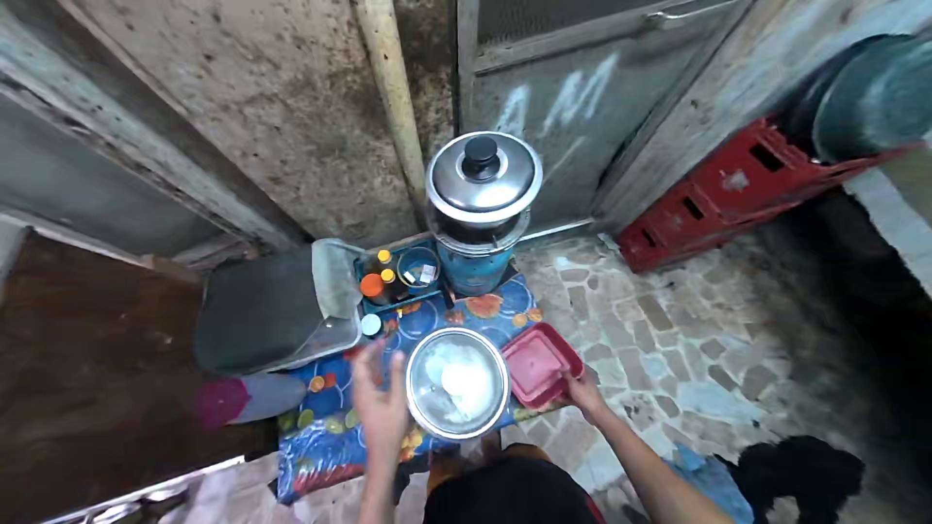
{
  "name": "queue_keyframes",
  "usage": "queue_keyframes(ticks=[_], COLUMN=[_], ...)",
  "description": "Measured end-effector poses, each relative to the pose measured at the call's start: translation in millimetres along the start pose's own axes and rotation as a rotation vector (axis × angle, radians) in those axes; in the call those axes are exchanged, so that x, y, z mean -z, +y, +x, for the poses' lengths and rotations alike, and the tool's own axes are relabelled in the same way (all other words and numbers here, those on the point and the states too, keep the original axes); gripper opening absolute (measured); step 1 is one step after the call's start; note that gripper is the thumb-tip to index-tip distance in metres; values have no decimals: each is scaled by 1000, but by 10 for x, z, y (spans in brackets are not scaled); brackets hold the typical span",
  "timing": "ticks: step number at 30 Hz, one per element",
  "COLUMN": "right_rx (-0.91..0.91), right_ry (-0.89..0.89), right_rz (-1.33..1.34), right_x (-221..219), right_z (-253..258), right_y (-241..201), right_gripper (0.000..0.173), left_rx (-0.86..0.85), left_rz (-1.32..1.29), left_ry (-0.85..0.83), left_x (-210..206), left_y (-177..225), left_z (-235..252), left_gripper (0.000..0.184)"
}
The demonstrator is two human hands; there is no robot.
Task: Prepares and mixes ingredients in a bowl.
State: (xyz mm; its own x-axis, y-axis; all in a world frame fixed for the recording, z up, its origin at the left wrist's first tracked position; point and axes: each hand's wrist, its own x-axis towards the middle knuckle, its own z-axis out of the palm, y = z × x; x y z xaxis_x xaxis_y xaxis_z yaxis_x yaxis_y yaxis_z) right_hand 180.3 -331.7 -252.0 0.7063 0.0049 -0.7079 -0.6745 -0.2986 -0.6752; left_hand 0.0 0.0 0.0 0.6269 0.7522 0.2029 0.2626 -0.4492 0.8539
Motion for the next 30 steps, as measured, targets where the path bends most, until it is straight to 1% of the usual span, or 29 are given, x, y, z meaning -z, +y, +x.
queue_keyframes(ticks=[1, 2, 3, 4, 6, 7, 9, 12, 14, 15, 16, 17, 18, 19, 20, 21, 22, 23, 24, 26, 28, 30], right_rx=[12, 25, 39, 54, 83, 85, 80, 62, 22, 41, 116, 244, 394, 523, 612, 668, 698, 714, 707, 681, 609, 575], right_ry=[24, 42, 46, 41, 27, 29, 39, 48, 117, 189, 252, 264, 217, 114, -25, -165, -284, -367, -414, -417, -376, -349], right_rz=[-4, -11, -21, -34, -67, -84, -121, -232, -417, -530, -633, -722, -785, -827, -855, -876, -915, -979, -1049, -1136, -1150, -1114], right_x=[-43, -87, -145, -219, -378, -467, -652, -897, -1026, -1092, -1176, -1292, -1459, -1674, -1928, -2204, -2485, -2747, -2977, -3315, -3486, -3514], right_z=[9, -7, -27, -40, -83, -98, -105, -141, -260, -373, -530, -712, -917, -1160, -1416, -1643, -1828, -1973, -2071, -2152, -2145, -2134], right_y=[-25, -71, -134, -207, -317, -351, -399, -410, -414, -427, -457, -492, -527, -562, -577, -563, -541, -520, -492, -416, -408, -448], right_gripper=[53, 54, 57, 62, 68, 69, 68, 66, 72, 75, 75, 70, 63, 55, 49, 49, 52, 57, 63, 66, 61, 55], left_rx=[286, 524, 698, 807, 922, 948, 947, 912, 897, 891, 880, 869, 859, 849, 843, 839, 837, 832, 827, 823, 809, 805], left_rz=[89, 134, 121, 62, -173, -284, -385, -411, -407, -402, -395, -396, -400, -402, -401, -402, -403, -411, -413, -383, -342, -319], left_ry=[-144, -255, -319, -324, -238, -188, -143, -91, -72, -64, -57, -58, -64, -69, -79, -95, -113, -135, -163, -249, -341, -422], left_x=[-219, -393, -518, -602, -653, -643, -555, -276, -8, 135, 277, 410, 525, 625, 712, 788, 845, 884, 912, 979, 1065, 1192], left_y=[-548, -1002, -1326, -1527, -1728, -1805, -1927, -2103, -2243, -2314, -2377, -2438, -2515, -2593, -2660, -2716, -2770, -2821, -2861, -2917, -2969, -3038], left_z=[-171, -327, -455, -543, -647, -671, -676, -656, -622, -611, -597, -573, -538, -510, -494, -479, -460, -444, -434, -421, -395, -377], left_gripper=[60, 65, 65, 63, 53, 46, 35, 30, 30, 29, 28, 28, 27, 27, 27, 27, 27, 28, 29, 33, 38, 42])
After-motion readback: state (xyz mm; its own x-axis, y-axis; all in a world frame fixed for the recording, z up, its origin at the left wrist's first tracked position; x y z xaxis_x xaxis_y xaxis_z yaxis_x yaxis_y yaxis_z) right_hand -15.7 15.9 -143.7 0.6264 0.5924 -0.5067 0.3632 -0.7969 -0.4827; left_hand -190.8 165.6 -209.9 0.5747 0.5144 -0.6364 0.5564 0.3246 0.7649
